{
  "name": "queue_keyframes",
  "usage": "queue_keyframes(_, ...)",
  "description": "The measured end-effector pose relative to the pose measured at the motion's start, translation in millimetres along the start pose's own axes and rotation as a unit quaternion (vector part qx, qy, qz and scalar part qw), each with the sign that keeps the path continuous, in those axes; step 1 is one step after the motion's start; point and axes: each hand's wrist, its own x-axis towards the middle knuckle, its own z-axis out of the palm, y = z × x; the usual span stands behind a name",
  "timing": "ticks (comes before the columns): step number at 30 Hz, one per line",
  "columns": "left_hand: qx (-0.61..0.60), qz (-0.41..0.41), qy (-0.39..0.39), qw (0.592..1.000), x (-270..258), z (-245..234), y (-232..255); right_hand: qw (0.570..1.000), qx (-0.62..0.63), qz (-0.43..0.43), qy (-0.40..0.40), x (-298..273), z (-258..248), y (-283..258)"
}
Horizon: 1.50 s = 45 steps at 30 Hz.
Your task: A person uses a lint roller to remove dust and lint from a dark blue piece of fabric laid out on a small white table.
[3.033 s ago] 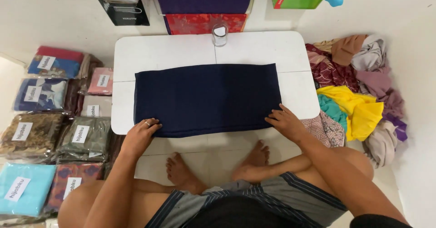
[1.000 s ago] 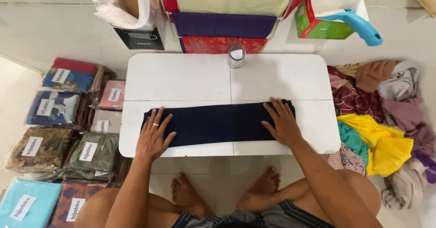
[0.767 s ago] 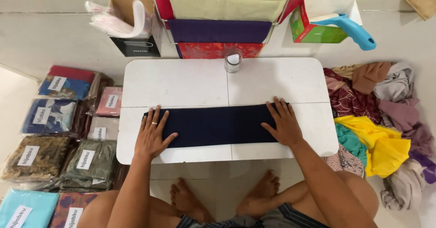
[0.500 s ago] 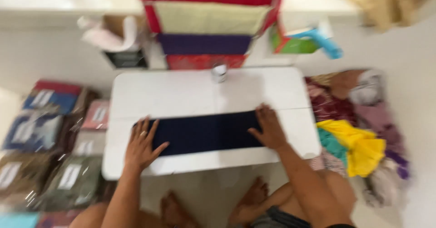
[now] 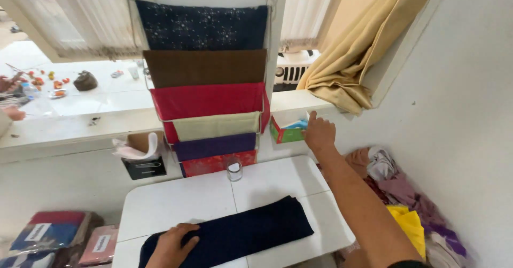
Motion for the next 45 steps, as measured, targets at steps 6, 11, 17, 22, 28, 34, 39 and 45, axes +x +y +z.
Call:
queue_keyframes(6,0.046,-0.032,-0.121,0.991,-25,-79,58,0.998,-0.018,-0.023,0.064,-1,-11,5)
queue_keyframes(11,0.059,-0.151,-0.115,0.98,-38,-105,47,0.968,0.134,-0.061,0.204,-93,-100,-22)
queue_keyframes(17,0.087,-0.196,-0.164,0.963,-7,-43,-21,0.917,0.321,-0.206,-0.117,-159,-50,-68)
queue_keyframes(22,0.079,-0.14,-0.152,0.975,34,11,-68,0.887,0.256,-0.273,-0.27,-194,-35,-86)
queue_keyframes(28,0.169,-0.143,-0.148,0.964,9,9,-69,0.864,0.216,-0.371,-0.264,-210,-2,-102)
queue_keyframes(34,0.198,-0.142,-0.116,0.963,-1,33,-130,0.853,0.237,-0.365,-0.288,-188,46,-84)
queue_keyframes(39,0.21,-0.15,-0.13,0.957,-20,1,-77,0.866,0.233,-0.2,-0.395,-129,76,4)
queue_keyframes(45,0.166,-0.156,-0.115,0.967,-20,8,-91,0.886,0.192,-0.243,-0.346,-140,61,-22)
